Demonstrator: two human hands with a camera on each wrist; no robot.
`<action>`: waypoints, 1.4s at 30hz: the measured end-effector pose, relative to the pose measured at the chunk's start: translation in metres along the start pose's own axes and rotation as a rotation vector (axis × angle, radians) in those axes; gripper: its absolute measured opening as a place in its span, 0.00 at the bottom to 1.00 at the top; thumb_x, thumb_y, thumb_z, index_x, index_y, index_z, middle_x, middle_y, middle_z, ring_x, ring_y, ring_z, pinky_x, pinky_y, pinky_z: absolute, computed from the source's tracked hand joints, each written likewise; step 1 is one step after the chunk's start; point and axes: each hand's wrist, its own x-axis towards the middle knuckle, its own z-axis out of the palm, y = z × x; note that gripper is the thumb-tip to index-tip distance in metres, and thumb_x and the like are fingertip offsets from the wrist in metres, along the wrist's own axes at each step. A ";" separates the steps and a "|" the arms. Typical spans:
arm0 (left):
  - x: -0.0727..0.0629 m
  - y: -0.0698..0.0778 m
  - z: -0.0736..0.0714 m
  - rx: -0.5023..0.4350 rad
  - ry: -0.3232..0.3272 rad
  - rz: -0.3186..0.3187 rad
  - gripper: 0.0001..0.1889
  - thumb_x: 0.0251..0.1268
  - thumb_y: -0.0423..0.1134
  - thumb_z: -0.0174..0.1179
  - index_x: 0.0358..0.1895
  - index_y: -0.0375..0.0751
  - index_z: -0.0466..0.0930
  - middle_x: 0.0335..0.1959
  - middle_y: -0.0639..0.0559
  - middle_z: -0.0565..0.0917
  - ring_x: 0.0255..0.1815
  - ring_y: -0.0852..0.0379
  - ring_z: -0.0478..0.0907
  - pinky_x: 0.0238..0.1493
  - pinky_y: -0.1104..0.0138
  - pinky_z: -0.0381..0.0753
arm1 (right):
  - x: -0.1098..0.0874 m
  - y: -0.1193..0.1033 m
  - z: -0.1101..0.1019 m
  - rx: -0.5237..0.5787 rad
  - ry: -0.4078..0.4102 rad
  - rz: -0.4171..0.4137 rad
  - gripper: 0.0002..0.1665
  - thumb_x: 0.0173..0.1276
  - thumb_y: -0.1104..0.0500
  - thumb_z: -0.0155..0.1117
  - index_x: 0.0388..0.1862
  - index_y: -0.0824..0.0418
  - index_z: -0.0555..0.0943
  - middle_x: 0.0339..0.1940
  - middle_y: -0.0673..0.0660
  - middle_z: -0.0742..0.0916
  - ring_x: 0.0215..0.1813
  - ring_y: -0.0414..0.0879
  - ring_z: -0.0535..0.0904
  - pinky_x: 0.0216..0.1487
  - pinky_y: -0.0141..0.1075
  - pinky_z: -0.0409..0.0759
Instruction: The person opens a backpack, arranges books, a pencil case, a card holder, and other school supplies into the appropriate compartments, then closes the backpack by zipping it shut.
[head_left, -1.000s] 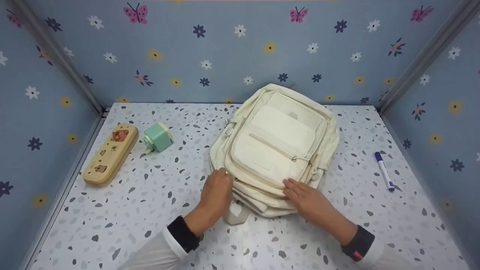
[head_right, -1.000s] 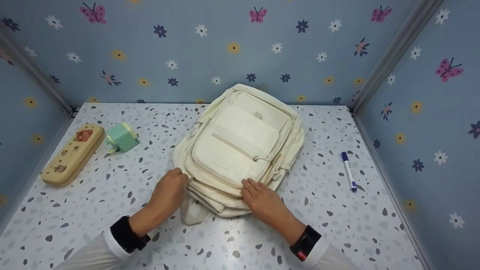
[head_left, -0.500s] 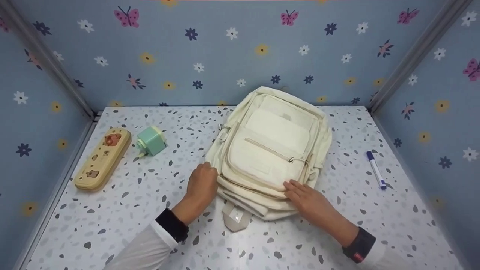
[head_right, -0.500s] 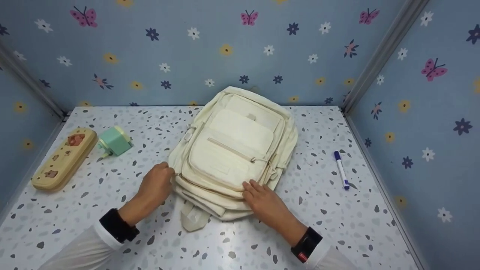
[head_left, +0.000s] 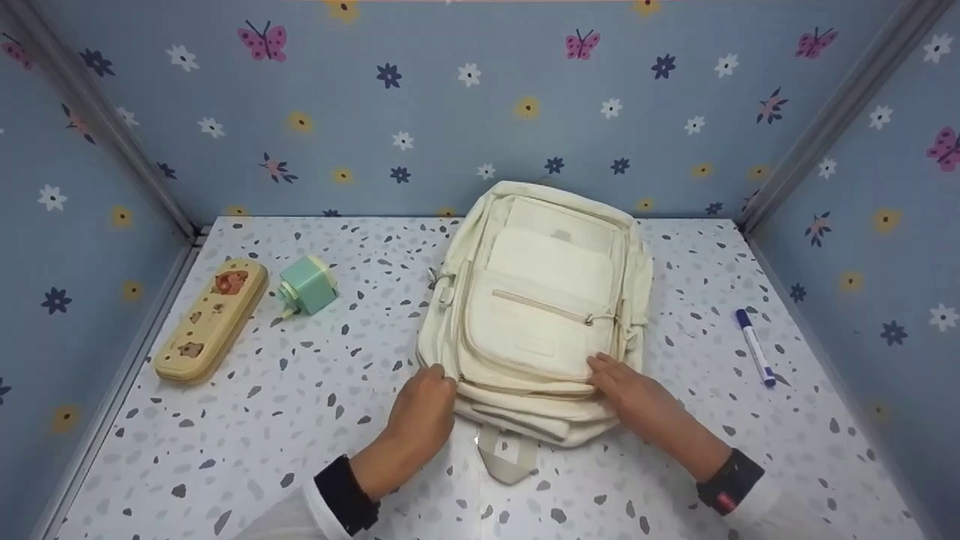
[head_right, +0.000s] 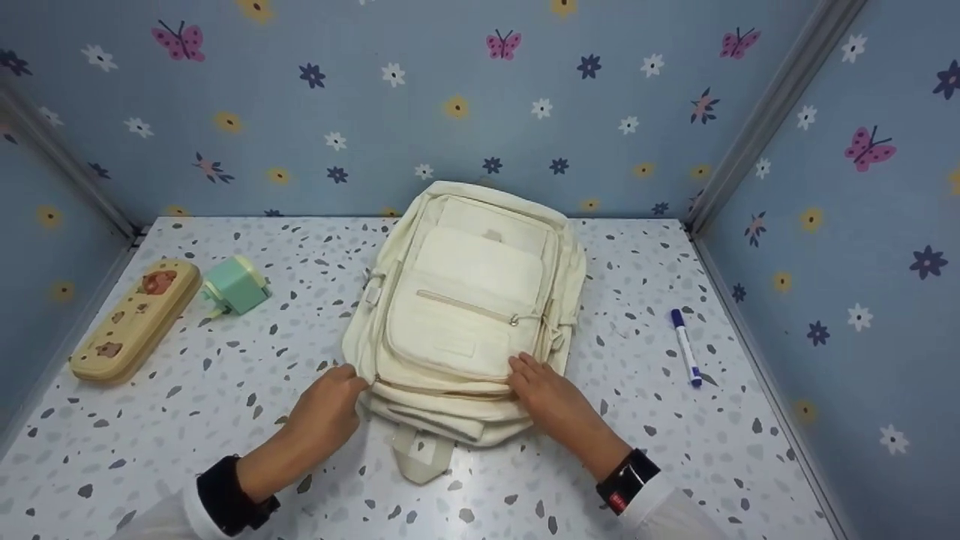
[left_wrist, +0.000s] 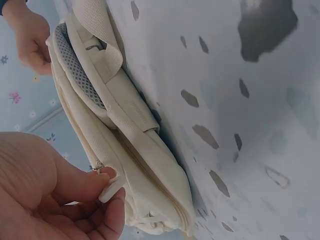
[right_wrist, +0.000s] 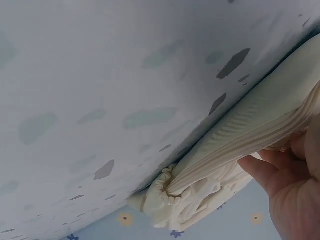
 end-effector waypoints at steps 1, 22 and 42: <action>-0.002 0.003 0.001 0.003 -0.001 0.010 0.08 0.44 0.16 0.66 0.25 0.30 0.82 0.24 0.46 0.74 0.26 0.48 0.75 0.26 0.58 0.77 | -0.001 0.002 0.000 0.000 0.006 0.004 0.22 0.65 0.77 0.63 0.57 0.66 0.80 0.71 0.67 0.79 0.73 0.63 0.74 0.68 0.55 0.75; -0.005 0.026 0.003 -0.273 -0.029 0.004 0.06 0.56 0.20 0.62 0.29 0.33 0.83 0.24 0.52 0.72 0.27 0.54 0.73 0.29 0.63 0.79 | 0.001 0.010 -0.008 -0.143 0.173 -0.015 0.20 0.54 0.72 0.75 0.46 0.63 0.85 0.53 0.63 0.89 0.57 0.60 0.85 0.67 0.63 0.74; 0.019 0.006 -0.010 -0.596 -0.041 -0.143 0.07 0.70 0.25 0.59 0.39 0.35 0.87 0.33 0.51 0.83 0.35 0.57 0.81 0.39 0.63 0.84 | 0.038 -0.046 0.000 -0.028 0.392 -0.225 0.10 0.60 0.69 0.76 0.38 0.60 0.86 0.36 0.53 0.88 0.40 0.49 0.83 0.42 0.43 0.82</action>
